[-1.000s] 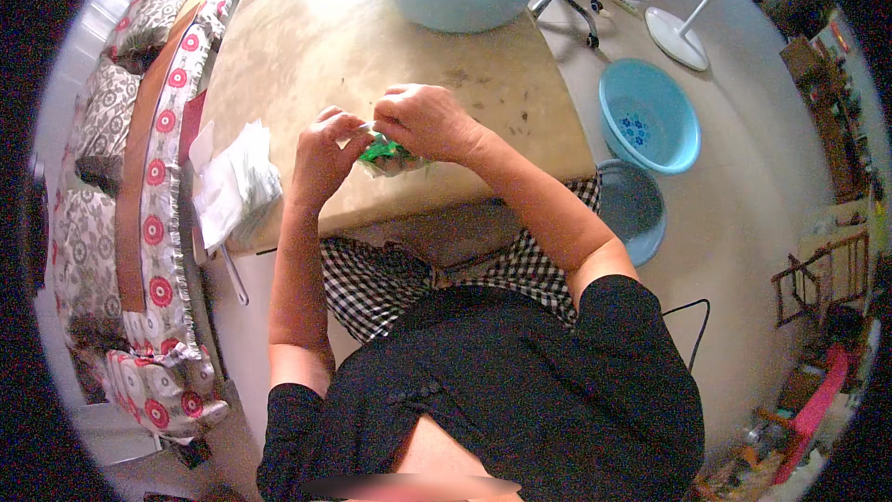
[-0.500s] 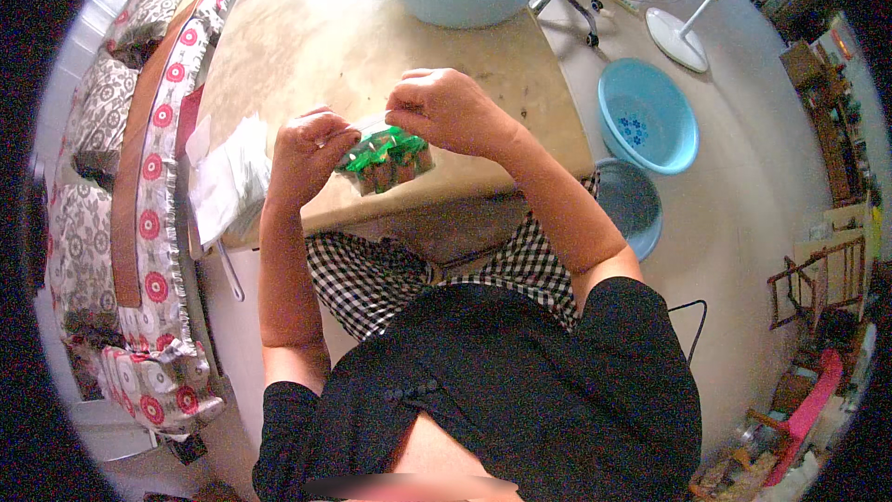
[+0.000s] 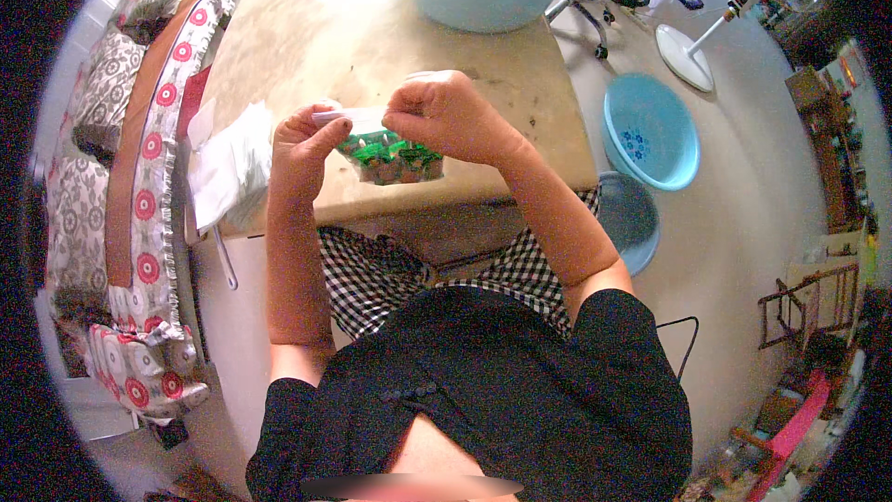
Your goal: Placing individual green wrapped candies into small sealable plastic bags.
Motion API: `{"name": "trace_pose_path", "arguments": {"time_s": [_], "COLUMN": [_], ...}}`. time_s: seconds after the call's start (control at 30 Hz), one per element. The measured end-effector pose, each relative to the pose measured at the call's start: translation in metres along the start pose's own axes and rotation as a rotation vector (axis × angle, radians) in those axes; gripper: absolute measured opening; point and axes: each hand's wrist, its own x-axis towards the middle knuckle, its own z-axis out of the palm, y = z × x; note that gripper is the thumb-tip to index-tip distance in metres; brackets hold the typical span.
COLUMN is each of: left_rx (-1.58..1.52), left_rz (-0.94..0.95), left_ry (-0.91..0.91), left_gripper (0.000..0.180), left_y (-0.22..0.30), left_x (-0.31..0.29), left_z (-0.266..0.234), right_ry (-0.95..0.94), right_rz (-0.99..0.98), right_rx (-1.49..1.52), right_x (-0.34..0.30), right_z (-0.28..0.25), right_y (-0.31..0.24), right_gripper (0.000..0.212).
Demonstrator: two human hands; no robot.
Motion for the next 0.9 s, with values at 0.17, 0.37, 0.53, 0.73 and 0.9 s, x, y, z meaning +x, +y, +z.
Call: {"name": "trace_pose_path", "arguments": {"time_s": [0.17,0.37,0.53,0.73,0.9], "left_rx": [-0.128,-0.167,-0.381,-0.527,-0.535], "left_rz": [0.061,0.087,0.113,0.112,0.107], "left_ry": [0.087,0.254,0.333,0.301,0.266], "left_gripper": [0.011,0.011,0.010,0.010,0.010], "left_y": [0.001,-0.007,-0.013,-0.018,-0.023], "left_x": [-0.008,-0.011,-0.008,-0.009,-0.013], "left_z": [0.006,0.007,-0.001,-0.003,-0.005], "right_ry": [-0.011,0.081,0.173,0.279,0.543], "right_rz": [0.058,0.159,0.121,0.066,-0.190], "right_rx": [0.025,0.232,0.170,0.424,0.043], "right_x": [-0.001,-0.007,-0.012,-0.010,-0.008], "right_z": [-0.001,-0.006,-0.005,0.013,0.012], "right_y": [-0.003,0.009,0.017,0.026,0.008], "right_gripper": [0.011,0.006,0.009,0.025,0.027]}}
